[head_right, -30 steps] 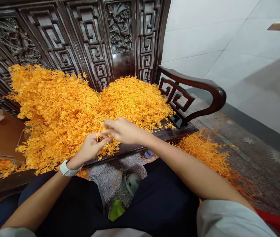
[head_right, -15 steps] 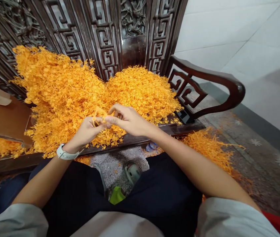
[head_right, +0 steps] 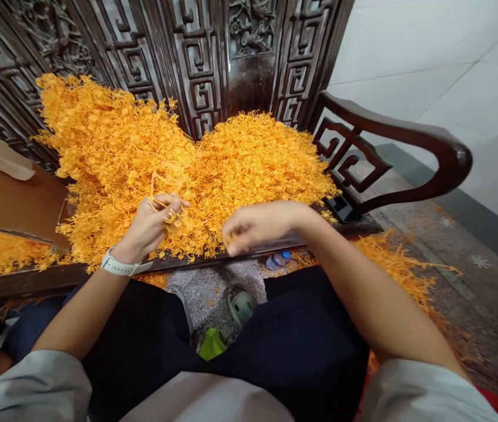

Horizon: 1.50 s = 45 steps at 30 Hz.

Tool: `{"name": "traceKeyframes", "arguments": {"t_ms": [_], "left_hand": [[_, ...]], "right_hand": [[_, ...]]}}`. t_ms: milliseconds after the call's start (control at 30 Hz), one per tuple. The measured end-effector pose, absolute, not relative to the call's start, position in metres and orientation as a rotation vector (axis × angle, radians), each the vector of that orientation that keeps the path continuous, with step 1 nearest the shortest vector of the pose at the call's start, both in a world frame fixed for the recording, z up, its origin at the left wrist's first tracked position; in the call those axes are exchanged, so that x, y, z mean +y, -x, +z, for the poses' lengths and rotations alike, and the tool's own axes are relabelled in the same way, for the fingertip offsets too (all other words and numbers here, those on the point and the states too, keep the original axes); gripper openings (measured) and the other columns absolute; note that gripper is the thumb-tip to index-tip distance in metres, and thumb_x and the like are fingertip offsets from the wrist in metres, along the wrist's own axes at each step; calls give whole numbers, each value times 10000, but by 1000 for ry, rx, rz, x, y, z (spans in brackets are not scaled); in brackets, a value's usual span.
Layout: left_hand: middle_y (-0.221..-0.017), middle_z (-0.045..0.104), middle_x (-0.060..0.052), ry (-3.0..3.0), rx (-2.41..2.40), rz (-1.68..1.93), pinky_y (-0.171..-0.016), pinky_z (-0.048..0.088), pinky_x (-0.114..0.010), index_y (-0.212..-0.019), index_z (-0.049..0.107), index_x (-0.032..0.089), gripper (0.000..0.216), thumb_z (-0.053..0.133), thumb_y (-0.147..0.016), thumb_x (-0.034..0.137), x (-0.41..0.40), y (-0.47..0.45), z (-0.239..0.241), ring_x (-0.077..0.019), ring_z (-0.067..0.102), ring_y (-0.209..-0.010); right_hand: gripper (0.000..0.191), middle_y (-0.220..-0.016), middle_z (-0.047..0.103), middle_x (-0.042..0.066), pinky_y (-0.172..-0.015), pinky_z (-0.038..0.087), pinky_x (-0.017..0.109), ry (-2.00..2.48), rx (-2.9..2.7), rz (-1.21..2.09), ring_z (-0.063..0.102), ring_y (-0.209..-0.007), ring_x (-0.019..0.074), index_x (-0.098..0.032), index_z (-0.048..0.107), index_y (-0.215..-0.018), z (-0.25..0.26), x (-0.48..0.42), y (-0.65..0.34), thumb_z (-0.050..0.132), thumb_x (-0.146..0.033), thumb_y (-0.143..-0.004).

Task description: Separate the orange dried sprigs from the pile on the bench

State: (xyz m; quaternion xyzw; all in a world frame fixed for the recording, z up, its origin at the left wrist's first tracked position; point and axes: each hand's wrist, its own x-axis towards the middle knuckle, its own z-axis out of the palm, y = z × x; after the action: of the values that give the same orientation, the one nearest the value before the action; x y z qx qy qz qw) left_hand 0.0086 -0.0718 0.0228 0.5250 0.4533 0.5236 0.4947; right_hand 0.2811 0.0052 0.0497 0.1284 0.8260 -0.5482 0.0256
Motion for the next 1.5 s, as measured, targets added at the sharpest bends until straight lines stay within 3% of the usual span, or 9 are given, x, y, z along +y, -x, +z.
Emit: {"name": "traceKeyframes", "arguments": {"t_ms": [100, 267, 500, 767, 867, 1033, 1167, 1367, 1500], "left_hand": [[-933, 742, -54, -1089, 1145, 1380, -501, 359, -230, -784, 786, 222, 264, 906, -784, 457, -64, -6, 18, -81, 453, -617], [-984, 720, -51, -987, 1174, 1443, -529, 375, -229, -745, 708, 211, 186, 849, -814, 311, -61, -13, 16, -97, 525, -699], [-844, 709, -13, -968, 1162, 1458, -547, 374, -222, -849, 789, 211, 255, 959, -670, 275, -62, -27, 7, -82, 501, -642], [-857, 753, -30, -1193, 1147, 1598, -717, 516, -278, -777, 774, 207, 276, 975, -672, 365, -69, -46, 1, -133, 646, -784], [-785, 713, -18, -1149, 1189, 1574, -638, 479, -260, -762, 755, 193, 203, 923, -714, 295, -65, -45, -1, -115, 598, -702], [-810, 693, 11, -868, 1321, 1577, -476, 349, -216, -719, 643, 189, 193, 785, -686, 63, -33, -3, 4, -53, 486, -562], [-752, 651, 44, -781, 1340, 1610, -430, 348, -238, -798, 654, 215, 204, 857, -816, 225, -21, 27, 13, -26, 320, -416], [-684, 589, 31, -896, 1235, 1452, -414, 331, -208, -775, 649, 202, 361, 900, -840, 455, -44, -3, 14, -35, 383, -458], [-622, 598, 19, -1084, 1214, 1406, -412, 280, -199, -782, 718, 199, 344, 945, -772, 458, -53, -16, 12, -55, 463, -503]], "right_hand": [[492, -749, 718, 27, -620, 514, 272, -166, 2337, -2001, 661, -655, 149, -171, 766, -953, 57, -4, -275, 807, -655, -871], [725, -802, 648, 16, -614, 477, 292, -1030, 2544, -3056, 527, -624, 134, -226, 692, -1071, 58, 2, -263, 386, -876, -973], [456, -772, 563, -2, -593, 365, 300, -1222, 3087, -2095, 472, -668, 134, -199, 664, -996, 27, -24, -229, 736, -646, -946], [466, -705, 397, -52, -580, 275, 293, -1088, 3052, -2087, 358, -628, 107, -191, 580, -837, 14, -26, -222, 710, -619, -971], [542, -650, 324, -69, -561, 242, 283, -1077, 3019, -2195, 300, -591, 94, -210, 440, -706, 13, -30, -217, 708, -593, -980], [423, -625, 565, -37, -547, 358, 249, -461, 2681, -2394, 473, -559, 88, -168, 620, -726, 29, -77, -212, 827, -483, -917], [270, -756, 726, 33, -666, 463, 251, 149, 2636, -2208, 632, -674, 115, -143, 759, -846, 48, -104, -221, 795, -381, -967], [410, -732, 644, 8, -578, 463, 282, -880, 2423, -3093, 552, -629, 148, -211, 711, -1038, 48, -24, -245, 761, -600, -918], [528, -737, 619, 32, -562, 451, 307, -1438, 2215, -3035, 515, -610, 156, -208, 657, -1009, 25, 2, -244, 641, -732, -945]]}}
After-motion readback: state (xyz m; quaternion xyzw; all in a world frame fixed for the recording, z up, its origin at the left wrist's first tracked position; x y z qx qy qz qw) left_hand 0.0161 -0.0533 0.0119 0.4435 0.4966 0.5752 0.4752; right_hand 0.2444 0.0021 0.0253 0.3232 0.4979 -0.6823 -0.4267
